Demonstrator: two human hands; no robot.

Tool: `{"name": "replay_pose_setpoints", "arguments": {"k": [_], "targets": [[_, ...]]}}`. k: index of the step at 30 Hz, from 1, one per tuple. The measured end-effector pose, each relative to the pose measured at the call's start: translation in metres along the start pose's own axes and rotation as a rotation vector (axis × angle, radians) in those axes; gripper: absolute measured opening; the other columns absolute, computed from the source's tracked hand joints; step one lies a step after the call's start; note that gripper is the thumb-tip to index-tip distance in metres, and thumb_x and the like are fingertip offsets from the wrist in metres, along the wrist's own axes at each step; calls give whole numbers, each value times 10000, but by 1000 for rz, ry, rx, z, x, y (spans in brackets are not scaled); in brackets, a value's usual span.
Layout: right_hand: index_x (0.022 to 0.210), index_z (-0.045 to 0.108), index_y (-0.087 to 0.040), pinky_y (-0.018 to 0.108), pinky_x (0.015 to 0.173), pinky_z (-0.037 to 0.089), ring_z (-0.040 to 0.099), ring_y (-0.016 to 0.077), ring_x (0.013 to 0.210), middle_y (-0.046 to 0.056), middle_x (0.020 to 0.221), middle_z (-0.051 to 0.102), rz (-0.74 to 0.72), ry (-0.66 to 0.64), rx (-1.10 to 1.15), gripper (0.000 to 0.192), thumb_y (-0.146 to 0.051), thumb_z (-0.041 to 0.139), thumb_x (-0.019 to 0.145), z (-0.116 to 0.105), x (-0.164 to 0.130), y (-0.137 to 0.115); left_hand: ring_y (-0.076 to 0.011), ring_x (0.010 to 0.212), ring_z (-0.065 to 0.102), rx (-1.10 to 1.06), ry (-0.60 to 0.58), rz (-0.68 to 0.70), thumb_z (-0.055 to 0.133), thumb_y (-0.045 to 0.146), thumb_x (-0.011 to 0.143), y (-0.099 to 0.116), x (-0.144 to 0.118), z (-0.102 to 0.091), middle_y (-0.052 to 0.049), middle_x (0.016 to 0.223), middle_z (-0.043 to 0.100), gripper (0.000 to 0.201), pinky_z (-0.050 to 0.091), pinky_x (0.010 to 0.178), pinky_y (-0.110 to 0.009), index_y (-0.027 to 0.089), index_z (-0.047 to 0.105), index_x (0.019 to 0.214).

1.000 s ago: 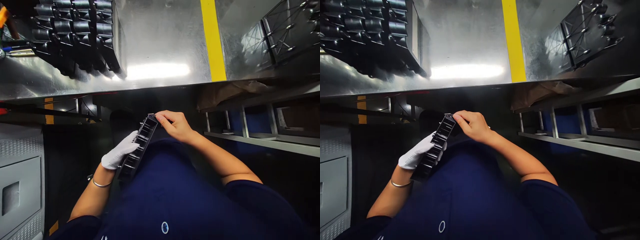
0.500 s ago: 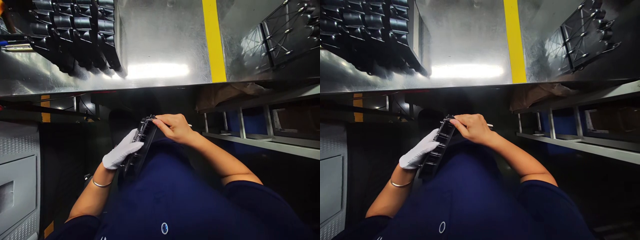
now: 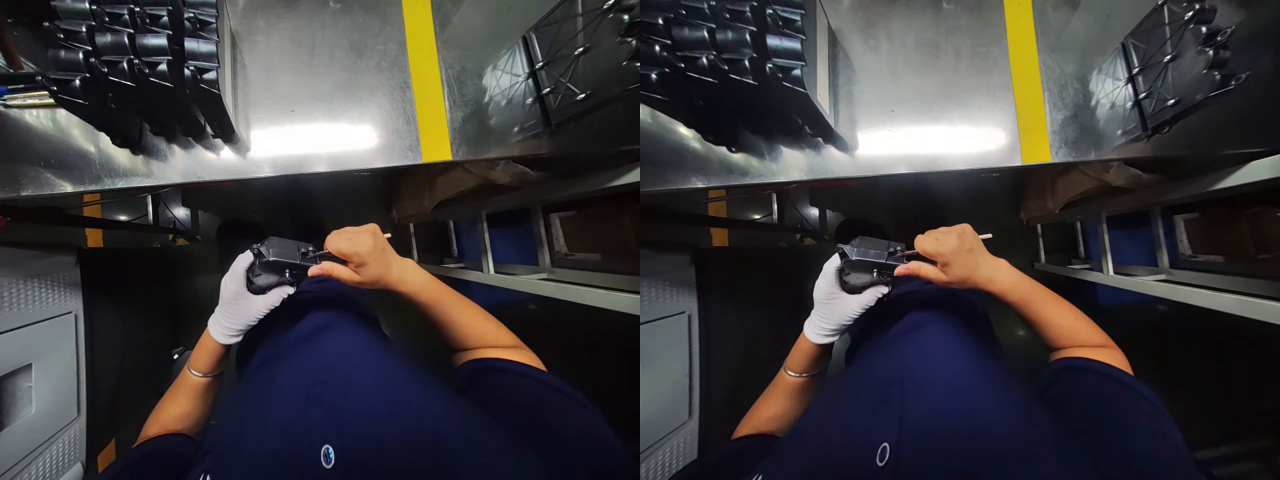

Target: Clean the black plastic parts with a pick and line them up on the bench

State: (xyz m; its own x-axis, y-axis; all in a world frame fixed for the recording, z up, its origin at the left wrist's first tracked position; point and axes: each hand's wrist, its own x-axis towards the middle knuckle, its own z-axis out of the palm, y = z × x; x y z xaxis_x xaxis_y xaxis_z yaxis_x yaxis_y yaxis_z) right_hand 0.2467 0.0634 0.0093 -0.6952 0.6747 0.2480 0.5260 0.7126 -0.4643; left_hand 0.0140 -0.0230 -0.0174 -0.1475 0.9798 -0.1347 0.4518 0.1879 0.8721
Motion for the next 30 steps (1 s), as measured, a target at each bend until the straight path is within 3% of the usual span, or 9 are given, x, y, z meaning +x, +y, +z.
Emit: {"name": "replay_pose_setpoints", "arguments": {"k": [6,11,16,20,25,30], "targets": [[603,543,-175,271,494,182,446,101,516,-12,525,485,-125,66,-61,553,-605,416,926,-2,-1,1,-309,1007,630,-54,-35,-23,900,353,463,1,4,-1,-78,1043,664,710,455,957,-438,205,620,1099],[583,518,-179,272,493,196,431,104,515,-13,527,468,-177,-9,-79,579,-609,366,939,-2,-1,2,-290,982,647,-58,-174,27,861,392,561,-2,5,-4,-78,1077,685,711,489,926,-419,217,588,1195],[559,487,-180,269,488,191,414,102,510,-18,519,443,-217,19,-72,569,-611,411,923,-4,-2,2,-296,1023,638,-55,-267,16,837,418,603,-1,6,-6,-73,1119,683,713,485,947,-415,241,579,1244],[527,466,-181,278,487,191,398,100,498,-21,497,414,-224,-17,-63,592,-612,396,927,-4,-2,1,-318,1046,628,-72,-263,-24,870,389,538,5,9,-7,-68,1102,686,705,479,965,-421,238,616,1178],[559,497,-177,274,488,203,411,98,504,-21,515,445,-201,75,-59,561,-604,432,918,-3,-1,-1,-327,1040,639,-93,-256,-72,892,376,475,10,12,-7,-73,1072,691,739,493,955,-429,215,618,1142],[526,449,-174,263,478,199,389,80,471,-34,488,432,-236,137,96,533,-524,495,926,2,-2,-2,-272,826,695,-143,-238,-153,856,448,507,12,9,0,-54,908,716,669,580,740,-407,173,584,1053]]}}
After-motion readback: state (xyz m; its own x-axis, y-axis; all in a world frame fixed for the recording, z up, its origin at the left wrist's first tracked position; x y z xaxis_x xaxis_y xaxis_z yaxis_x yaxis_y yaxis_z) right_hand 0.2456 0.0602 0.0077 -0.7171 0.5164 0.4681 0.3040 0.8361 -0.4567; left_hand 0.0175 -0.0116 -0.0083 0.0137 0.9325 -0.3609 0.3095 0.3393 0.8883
